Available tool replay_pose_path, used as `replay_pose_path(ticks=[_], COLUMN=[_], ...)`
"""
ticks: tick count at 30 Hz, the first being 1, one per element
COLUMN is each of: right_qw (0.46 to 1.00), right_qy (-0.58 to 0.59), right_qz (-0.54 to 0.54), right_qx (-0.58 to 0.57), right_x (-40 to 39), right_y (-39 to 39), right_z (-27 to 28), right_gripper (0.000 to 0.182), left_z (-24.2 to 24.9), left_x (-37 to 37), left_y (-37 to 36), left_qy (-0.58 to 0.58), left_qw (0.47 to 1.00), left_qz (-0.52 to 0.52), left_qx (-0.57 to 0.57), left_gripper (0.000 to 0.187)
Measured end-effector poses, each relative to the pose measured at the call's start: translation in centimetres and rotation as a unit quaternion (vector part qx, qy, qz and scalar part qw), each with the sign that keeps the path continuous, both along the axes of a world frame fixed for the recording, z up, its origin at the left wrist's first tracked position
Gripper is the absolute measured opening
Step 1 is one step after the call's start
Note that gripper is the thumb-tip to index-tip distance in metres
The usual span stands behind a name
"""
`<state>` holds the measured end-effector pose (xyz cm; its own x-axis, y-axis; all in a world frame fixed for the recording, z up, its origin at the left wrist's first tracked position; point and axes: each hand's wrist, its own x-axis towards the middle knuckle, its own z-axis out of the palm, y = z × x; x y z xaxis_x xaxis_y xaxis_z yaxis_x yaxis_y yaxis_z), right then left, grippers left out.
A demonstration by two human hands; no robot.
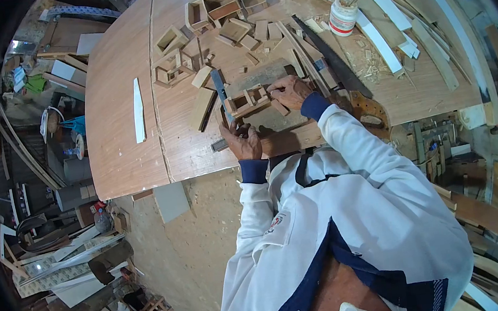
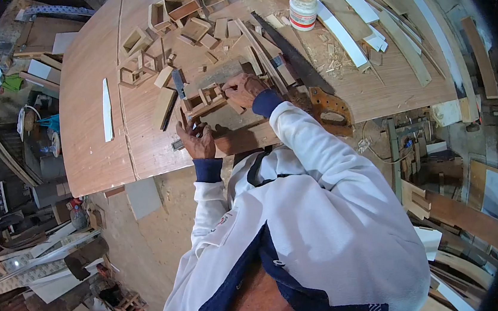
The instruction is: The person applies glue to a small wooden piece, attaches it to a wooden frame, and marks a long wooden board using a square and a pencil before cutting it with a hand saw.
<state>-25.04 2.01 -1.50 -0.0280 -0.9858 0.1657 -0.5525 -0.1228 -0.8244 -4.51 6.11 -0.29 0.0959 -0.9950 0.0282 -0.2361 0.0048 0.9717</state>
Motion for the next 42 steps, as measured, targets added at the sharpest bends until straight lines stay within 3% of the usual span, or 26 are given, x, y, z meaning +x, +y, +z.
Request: replay_pose_path(ticks=[5, 11, 13, 17, 20, 22, 29, 32, 35, 37, 38, 40, 42], right_qw=[1.0, 0.997, 1.0, 0.999, 0.993, 0.984, 0.987, 0.987, 0.986, 0.988, 0.988, 0.991, 0.986], right_qy=[0.005, 0.073, 0.006, -0.004, 0.095, 0.024, 0.02, -0.048, -0.088, -0.107, -0.106, -0.101, -0.139], right_qz=[-0.022, 0.024, -0.014, -0.03, 0.011, -0.059, -0.062, -0.094, -0.109, -0.103, -0.103, -0.063, -0.058], right_qx=[0.021, -0.007, -0.009, 0.04, 0.064, 0.167, 0.147, 0.123, 0.088, 0.044, 0.043, 0.061, 0.072], right_x=[0.2, 0.1, 0.3, 0.3, 0.5, 0.8, 0.8, 0.2, -0.7, -1.6, -2.0, -2.5, -2.8], right_y=[0.5, 0.4, 0.2, -0.3, -1.1, -1.1, -0.8, -0.2, 0.3, 0.6, 0.8, 1.2, 2.1], right_z=[0.4, -0.2, -0.6, -0.5, -0.6, 0.8, 1.8, 3.2, 3.0, 2.6, 2.0, 1.2, 0.9], right_gripper=[0.023, 0.024, 0.025, 0.028, 0.034, 0.04, 0.047, 0.047, 0.041, 0.036, 0.036, 0.024, 0.026], left_z=[-0.3, -0.4, -0.5, -0.3, -0.4, -0.6, -0.5, 0.5, 1.0, 1.1, 1.3, 1.8, 1.0], left_x=[0.3, 0.3, 0.4, 0.3, 0.3, 0.2, 0.1, 0.0, 0.5, 0.8, 1.0, 1.6, 2.2], left_y=[0.0, 0.0, 0.0, 0.1, 0.1, 0.0, 0.1, -0.1, -0.7, -1.2, -1.5, -2.4, -3.4], left_qy=[-0.029, -0.028, -0.036, -0.031, -0.044, -0.05, -0.007, 0.007, -0.062, -0.216, -0.215, -0.319, -0.302], left_qw=[1.0, 1.0, 0.999, 0.999, 0.999, 0.999, 1.0, 1.0, 0.998, 0.973, 0.973, 0.928, 0.931], left_qz=[-0.006, -0.006, -0.004, 0.002, 0.001, 0.006, 0.017, 0.015, 0.006, 0.004, 0.004, -0.058, -0.079], left_qx=[-0.009, -0.005, -0.015, -0.015, -0.014, -0.014, -0.025, 0.001, 0.002, -0.084, -0.085, -0.185, -0.188], left_gripper=[0.076, 0.076, 0.075, 0.075, 0.076, 0.077, 0.078, 0.079, 0.084, 0.089, 0.089, 0.093, 0.093])
